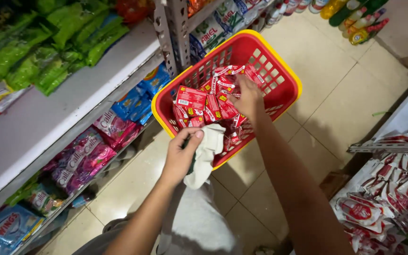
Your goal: The person cleans floor wax boxes by wiping them with a cloth, then places them onto a grocery shelf. The boxes are held and rotated by hand while being wiped.
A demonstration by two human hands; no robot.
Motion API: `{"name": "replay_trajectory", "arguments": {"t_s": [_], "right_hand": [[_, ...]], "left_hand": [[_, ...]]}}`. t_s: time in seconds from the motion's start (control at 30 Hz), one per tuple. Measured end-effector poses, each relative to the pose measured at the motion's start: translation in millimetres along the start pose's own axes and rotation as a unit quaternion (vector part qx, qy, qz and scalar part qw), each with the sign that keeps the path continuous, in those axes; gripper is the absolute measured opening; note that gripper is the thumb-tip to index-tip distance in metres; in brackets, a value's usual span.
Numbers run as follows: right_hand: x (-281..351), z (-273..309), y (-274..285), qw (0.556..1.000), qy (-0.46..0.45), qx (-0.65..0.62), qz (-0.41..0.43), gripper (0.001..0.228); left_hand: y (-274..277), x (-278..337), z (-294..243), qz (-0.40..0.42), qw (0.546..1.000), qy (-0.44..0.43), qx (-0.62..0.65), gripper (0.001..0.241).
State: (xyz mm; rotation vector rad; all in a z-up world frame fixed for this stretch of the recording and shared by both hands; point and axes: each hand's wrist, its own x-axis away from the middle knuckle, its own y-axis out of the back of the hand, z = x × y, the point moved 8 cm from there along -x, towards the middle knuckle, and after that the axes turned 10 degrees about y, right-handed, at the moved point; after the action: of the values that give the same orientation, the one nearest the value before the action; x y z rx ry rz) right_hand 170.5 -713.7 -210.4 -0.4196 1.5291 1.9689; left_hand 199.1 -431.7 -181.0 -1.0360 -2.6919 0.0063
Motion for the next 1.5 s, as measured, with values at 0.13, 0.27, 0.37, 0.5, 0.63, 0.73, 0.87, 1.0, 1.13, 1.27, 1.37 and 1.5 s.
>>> {"name": "replay_trajectory", "arguments": {"t_s": [0.13,0.27,0.37,0.5,0.63,0.73,0.87,1.0,1.13,1.27,1.37,1.5], "right_hand": [[0,-11,-10,0.99,-0.102,-0.04,0.093,0.053],[18,3,36,0.984,-0.111,-0.135,-0.044,0.032],[60,1,26,0.876,-0.272,-0.392,-0.073,0.039],[48,147,72,0.623,-0.266,-0.724,-0.129,0.04],[72,265,64,0.51,-0.311,-0.799,-0.067,0.04],[81,354,60,0.446,-0.296,-0.845,-0.003,0.04],[103,455,57,0.377,-0.269,-0.884,0.054,0.041],[121,515,63,0.36,-0.27,-0.888,0.093,0.044],[137,546,75,0.404,-0.228,-0.877,0.127,0.047],[148,544,86,0.454,-0.218,-0.86,0.084,0.048],[153,557,103,0.482,-0.17,-0.857,0.066,0.049],[167,577,104,0.5,-0.146,-0.849,0.082,0.05]], "left_hand": [[-6,6,0,0.021,0.998,0.048,0.046,0.03],[-1,37,-17,0.031,0.984,0.11,0.136,0.044],[8,64,-26,0.013,0.988,0.069,0.138,0.05],[26,115,-59,-0.05,0.993,-0.059,0.092,0.047],[60,199,-108,-0.217,0.958,-0.187,-0.018,0.041],[92,265,-128,-0.335,0.896,-0.269,-0.115,0.038],[116,356,-127,-0.464,0.799,-0.303,-0.234,0.042],[131,430,-113,-0.516,0.734,-0.304,-0.321,0.045],[146,467,-94,-0.45,0.742,-0.307,-0.391,0.045],[165,490,-97,-0.408,0.768,-0.245,-0.428,0.039],[168,492,-112,-0.422,0.761,-0.237,-0.431,0.037],[150,486,-125,-0.433,0.743,-0.311,-0.405,0.041]]}}
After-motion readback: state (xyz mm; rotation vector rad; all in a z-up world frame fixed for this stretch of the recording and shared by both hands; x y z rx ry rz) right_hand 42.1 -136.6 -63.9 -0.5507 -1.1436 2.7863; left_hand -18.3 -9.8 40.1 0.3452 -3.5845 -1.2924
